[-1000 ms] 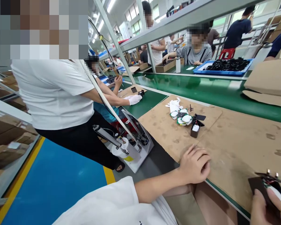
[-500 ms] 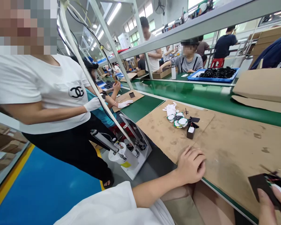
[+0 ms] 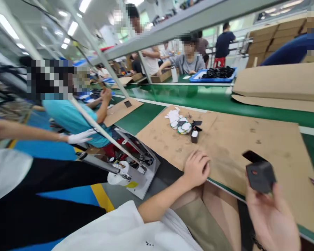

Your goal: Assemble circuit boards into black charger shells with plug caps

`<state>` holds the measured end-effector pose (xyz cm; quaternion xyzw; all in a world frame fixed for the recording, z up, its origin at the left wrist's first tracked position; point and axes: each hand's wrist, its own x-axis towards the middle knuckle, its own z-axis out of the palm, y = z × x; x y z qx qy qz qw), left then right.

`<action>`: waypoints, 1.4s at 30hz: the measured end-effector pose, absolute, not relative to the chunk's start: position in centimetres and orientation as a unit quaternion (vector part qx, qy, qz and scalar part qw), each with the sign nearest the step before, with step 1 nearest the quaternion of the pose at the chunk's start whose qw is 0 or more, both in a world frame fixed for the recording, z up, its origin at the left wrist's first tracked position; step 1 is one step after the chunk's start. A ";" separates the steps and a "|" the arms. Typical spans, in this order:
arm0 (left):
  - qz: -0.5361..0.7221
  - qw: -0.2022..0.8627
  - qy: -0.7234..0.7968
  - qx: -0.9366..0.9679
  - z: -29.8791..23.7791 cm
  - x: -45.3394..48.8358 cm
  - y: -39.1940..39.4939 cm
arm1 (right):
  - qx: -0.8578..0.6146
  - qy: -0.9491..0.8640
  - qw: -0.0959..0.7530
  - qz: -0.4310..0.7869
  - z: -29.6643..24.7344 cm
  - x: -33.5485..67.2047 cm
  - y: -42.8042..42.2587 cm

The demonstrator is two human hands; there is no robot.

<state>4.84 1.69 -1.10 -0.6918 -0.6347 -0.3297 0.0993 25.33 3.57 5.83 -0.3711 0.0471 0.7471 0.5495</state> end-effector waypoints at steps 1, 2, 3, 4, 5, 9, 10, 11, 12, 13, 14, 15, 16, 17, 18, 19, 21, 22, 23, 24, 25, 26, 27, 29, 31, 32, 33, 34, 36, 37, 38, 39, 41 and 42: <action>-0.332 0.097 -0.634 -0.692 -1.0 4.9 1.5 | -0.434 0.072 0.527 0.727 6.8 25.2 2.9; -0.337 0.086 -0.633 -0.692 -1.0 4.9 1.3 | -0.441 0.091 0.507 0.735 7.7 24.9 2.3; -0.342 0.076 -0.632 -0.691 -1.0 4.8 1.2 | -0.394 0.088 0.491 0.772 8.4 24.5 1.9; -0.348 0.067 -0.630 -0.691 -1.1 4.8 1.2 | -0.323 0.051 0.495 0.805 8.9 24.2 1.7; -0.354 0.060 -0.628 -0.690 -1.2 4.7 1.2 | -0.315 0.046 0.498 0.806 9.1 23.9 1.5; -0.366 0.048 -0.622 -0.691 -1.5 4.5 1.4 | -0.170 0.024 0.481 0.860 8.2 23.6 1.0; -0.366 0.048 -0.621 -0.691 -1.6 4.5 1.3 | -0.135 0.023 0.474 0.870 7.9 23.6 0.7; -0.365 0.051 -0.622 -0.691 -1.5 4.5 1.3 | -0.114 0.024 0.471 0.874 7.6 23.7 0.5; -0.362 0.056 -0.623 -0.691 -1.5 4.6 1.2 | -0.103 0.024 0.473 0.875 7.4 23.7 0.3; -0.359 0.063 -0.625 -0.691 -1.4 4.6 1.1 | -0.101 0.026 0.475 0.874 7.2 23.7 0.2; -0.355 0.072 -0.626 -0.691 -1.4 4.6 1.1 | -0.104 0.029 0.478 0.872 7.1 23.7 0.2; -0.352 0.082 -0.626 -0.691 -1.4 4.7 1.1 | -0.110 0.032 0.481 0.869 7.0 23.7 0.2; -0.350 0.092 -0.626 -0.690 -1.4 4.7 1.1 | -0.119 0.033 0.486 0.865 7.0 23.6 0.2; -0.349 0.099 -0.626 -0.690 -1.4 4.7 1.1 | -0.130 0.032 0.492 0.860 7.0 23.6 0.3; -0.350 0.103 -0.626 -0.689 -1.4 4.7 1.1 | -0.144 0.029 0.499 0.854 7.0 23.5 0.3; -0.351 0.103 -0.626 -0.689 -1.4 4.6 1.1 | -0.158 0.025 0.507 0.847 7.0 23.5 0.4; -0.353 0.095 -0.625 -0.690 -1.5 4.6 1.1 | -0.185 0.018 0.525 0.831 7.0 23.4 0.4; -0.354 0.092 -0.624 -0.691 -1.5 4.6 1.1 | -0.196 0.012 0.532 0.824 7.1 23.3 0.4; -0.355 0.093 -0.622 -0.692 -1.5 4.5 1.1 | -0.206 0.001 0.539 0.816 7.2 23.3 0.3; -0.356 0.097 -0.619 -0.693 -1.6 4.5 1.1 | -0.215 -0.015 0.548 0.808 7.4 23.3 0.2; -0.358 0.103 -0.617 -0.693 -1.6 4.5 1.1 | -0.223 -0.033 0.559 0.798 7.6 23.3 0.1; -0.359 0.108 -0.616 -0.692 -1.6 4.5 1.1 | -0.229 -0.051 0.569 0.788 7.8 23.2 0.0; -0.360 0.110 -0.616 -0.692 -1.6 4.6 1.1 | -0.235 -0.065 0.579 0.778 8.0 23.2 -0.1; -0.361 0.109 -0.617 -0.690 -1.5 4.6 1.1 | -0.249 -0.081 0.594 0.760 8.4 23.0 -0.3; -0.363 0.116 -0.615 -0.691 -1.4 4.7 1.1 | -0.268 -0.096 0.609 0.741 8.6 22.7 -0.4; -0.364 0.124 -0.611 -0.692 -1.3 4.7 1.1 | -0.278 -0.105 0.621 0.725 8.7 22.5 -0.4; -0.365 0.133 -0.607 -0.693 -1.2 4.8 1.1 | -0.289 -0.116 0.635 0.707 8.6 22.3 -0.4; -0.367 0.140 -0.604 -0.694 -1.1 4.8 1.1 | -0.300 -0.127 0.649 0.687 8.6 22.1 -0.4; -0.368 0.146 -0.601 -0.694 -1.0 4.8 1.1 | -0.322 -0.141 0.669 0.655 8.5 21.8 -0.5; -0.369 0.147 -0.601 -0.693 -1.0 4.8 1.1 | -0.331 -0.146 0.673 0.645 8.4 21.6 -0.6; -0.370 0.148 -0.601 -0.693 -0.9 4.8 1.1 | -0.339 -0.149 0.675 0.638 8.3 21.5 -0.7; -0.371 0.148 -0.601 -0.692 -0.9 4.8 1.1 | -0.345 -0.150 0.676 0.634 8.3 21.5 -0.9; -0.372 0.152 -0.598 -0.693 -0.9 4.8 1.1 | -0.350 -0.158 0.677 0.628 8.1 21.5 -0.8; -0.373 0.153 -0.596 -0.694 -0.9 4.8 1.1 | -0.352 -0.170 0.676 0.625 8.0 21.5 -0.5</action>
